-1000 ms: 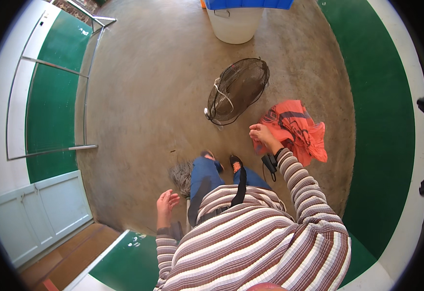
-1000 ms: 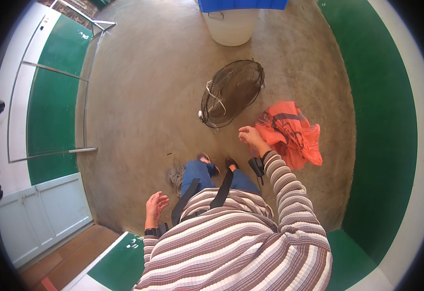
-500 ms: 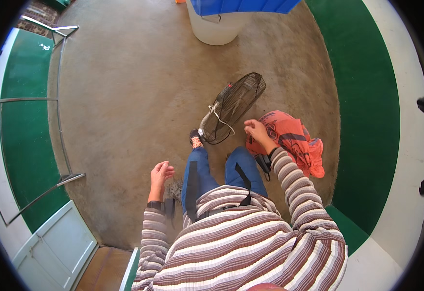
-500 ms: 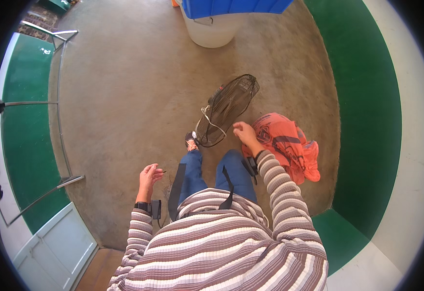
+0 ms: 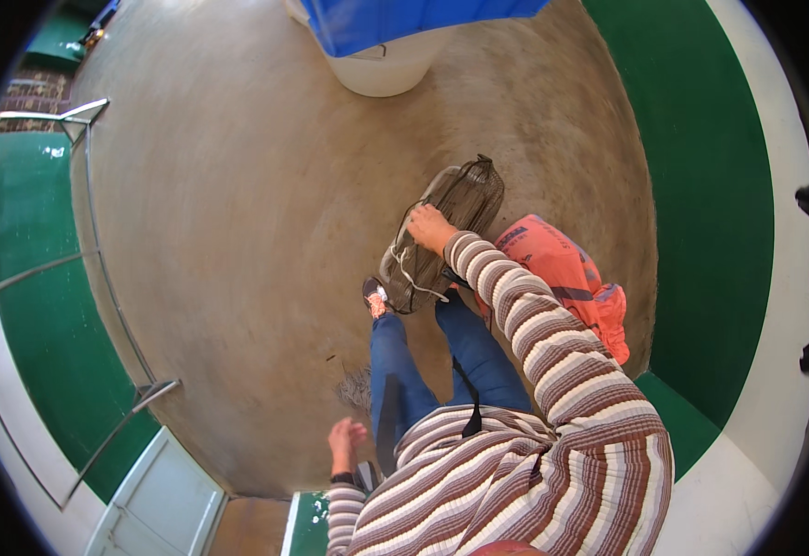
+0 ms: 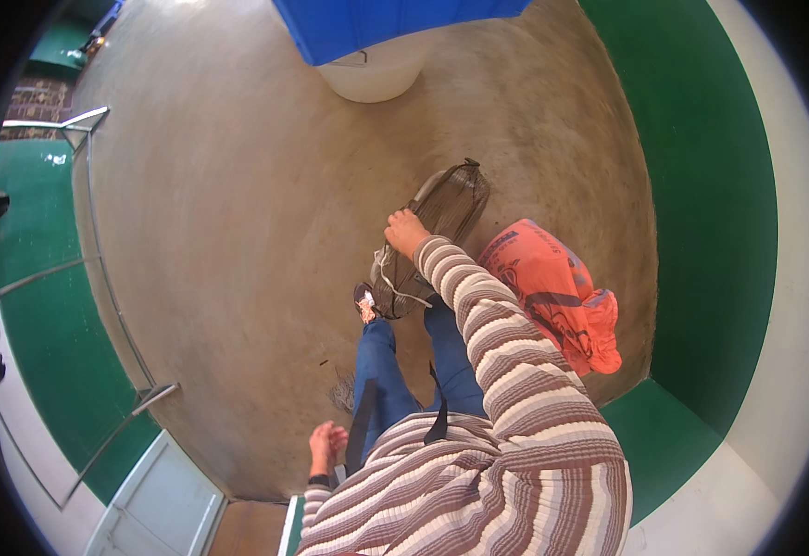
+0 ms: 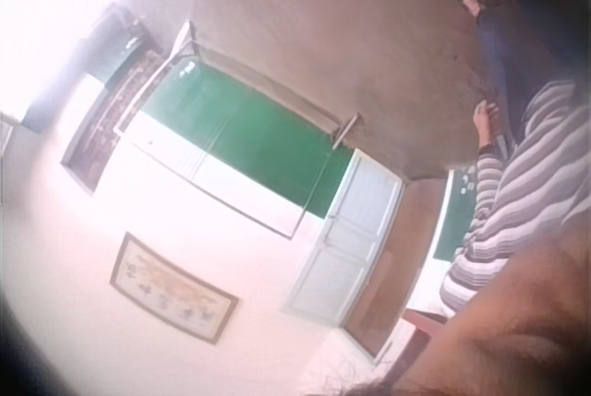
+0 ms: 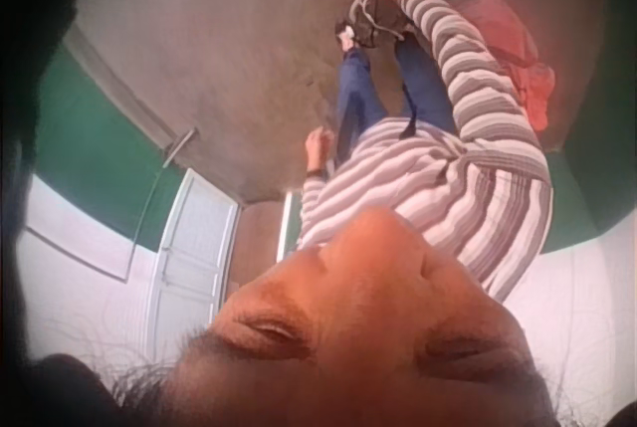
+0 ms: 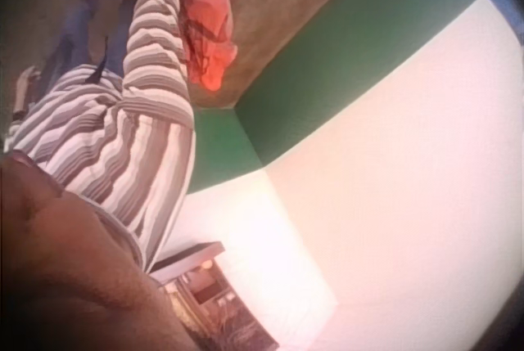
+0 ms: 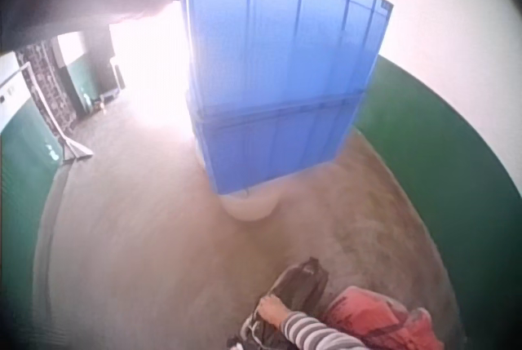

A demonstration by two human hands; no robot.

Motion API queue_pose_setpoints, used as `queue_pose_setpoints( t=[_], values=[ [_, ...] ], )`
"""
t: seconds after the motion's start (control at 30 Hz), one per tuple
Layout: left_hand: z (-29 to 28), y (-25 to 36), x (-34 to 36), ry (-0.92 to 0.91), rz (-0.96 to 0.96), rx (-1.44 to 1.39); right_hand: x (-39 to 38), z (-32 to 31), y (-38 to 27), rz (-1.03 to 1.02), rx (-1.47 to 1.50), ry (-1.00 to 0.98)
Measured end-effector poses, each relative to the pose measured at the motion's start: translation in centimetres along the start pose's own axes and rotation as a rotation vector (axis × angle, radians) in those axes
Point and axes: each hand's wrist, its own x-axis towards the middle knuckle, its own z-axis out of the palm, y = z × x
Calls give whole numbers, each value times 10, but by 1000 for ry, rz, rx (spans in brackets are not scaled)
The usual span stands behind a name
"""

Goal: The person mops a concrete floor with a string mop, moving around a fan and a large orange sack. They open a roll-up door, continue mopping, then close the door. Finally, they pick up the fan and tie the sack.

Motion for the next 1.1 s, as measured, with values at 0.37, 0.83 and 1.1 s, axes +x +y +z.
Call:
queue_pose_setpoints(
  t=[0.37, 0.83, 1.1],
  values=[
    [24, -15, -37, 80, -32, 33, 32, -12, 21, -49, 193, -620],
    [57, -6, -37, 69, 34, 284, -98, -40, 80, -192, 301, -585],
    [82, 59, -39, 92, -19, 164, -136, -85, 168, 12, 538, -469]
  ],
)
